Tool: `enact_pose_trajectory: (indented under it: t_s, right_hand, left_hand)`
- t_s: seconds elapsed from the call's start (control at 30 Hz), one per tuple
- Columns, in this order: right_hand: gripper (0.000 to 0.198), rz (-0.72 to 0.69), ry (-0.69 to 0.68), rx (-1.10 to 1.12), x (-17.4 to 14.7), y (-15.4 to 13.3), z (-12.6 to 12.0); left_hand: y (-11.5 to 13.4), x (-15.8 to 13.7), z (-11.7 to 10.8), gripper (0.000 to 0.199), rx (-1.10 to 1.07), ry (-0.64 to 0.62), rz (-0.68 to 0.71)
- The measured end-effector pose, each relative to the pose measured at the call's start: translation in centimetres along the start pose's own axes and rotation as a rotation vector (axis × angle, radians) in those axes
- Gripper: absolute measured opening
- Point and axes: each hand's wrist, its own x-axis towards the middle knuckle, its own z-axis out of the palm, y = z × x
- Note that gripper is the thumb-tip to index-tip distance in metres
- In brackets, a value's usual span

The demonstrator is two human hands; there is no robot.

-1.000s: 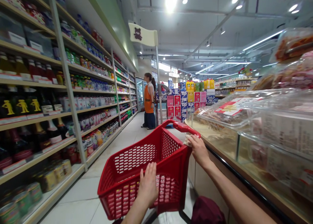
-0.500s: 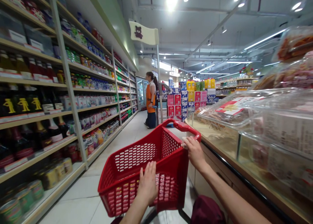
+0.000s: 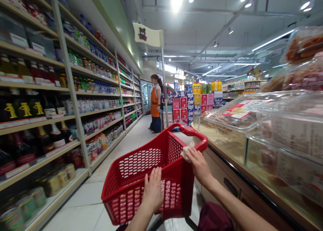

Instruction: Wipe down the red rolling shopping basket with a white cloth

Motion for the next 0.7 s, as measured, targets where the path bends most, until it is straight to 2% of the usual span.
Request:
enact_pose_trajectory:
  t_s: [0.07,0.1,0.23,0.3,0.33,0.43,0.5,0.57,0.7]
  right_hand:
    - [0.044,-0.095,-0.055,0.03,-0.2,-0.5,0.0]
    - [0.043,-0.092,-0.061,0.033,0.1,-0.2,-0.2]
    - [0.041,0.192,0.069,-0.031,2.2,2.5,-1.1]
    - [0.04,0.226,0.115,-0.038,2.4,2.6,-0.7]
    - [0.04,0.178,0.119,-0.021,2.1,2.0,-0.3]
    - [0.039,-0.088,0.052,0.081,0.7,-0.9,1.2]
    - [0.04,-0.172,-0.01,0.128,0.3,-2.5,1.6]
    - [0.043,-0.109,-0.027,0.123,0.7,-2.9,1.5]
    - [0.045,0.08,0.021,0.073,2.2,-2.5,1.0]
  left_hand:
    - [-0.2,0.0,0.2,0.08,-0.008,0.006,0.005]
    - [-0.3,0.1,0.2,0.08,-0.011,0.007,0.007]
    - [-0.5,0.1,0.4,0.08,-0.013,0.02,0.013]
    - [-0.4,0.2,0.5,0.081,-0.006,0.033,0.016]
    - [-0.4,0.2,0.5,0.081,-0.002,0.035,0.015]
    - [-0.4,0.2,0.5,0.081,0.0,0.026,0.014]
    - [-0.5,0.1,0.5,0.082,-0.005,0.021,0.018]
    - [-0.5,0.1,0.5,0.082,-0.016,0.024,0.024]
    - [-0.4,0.1,0.5,0.081,-0.034,0.03,0.025]
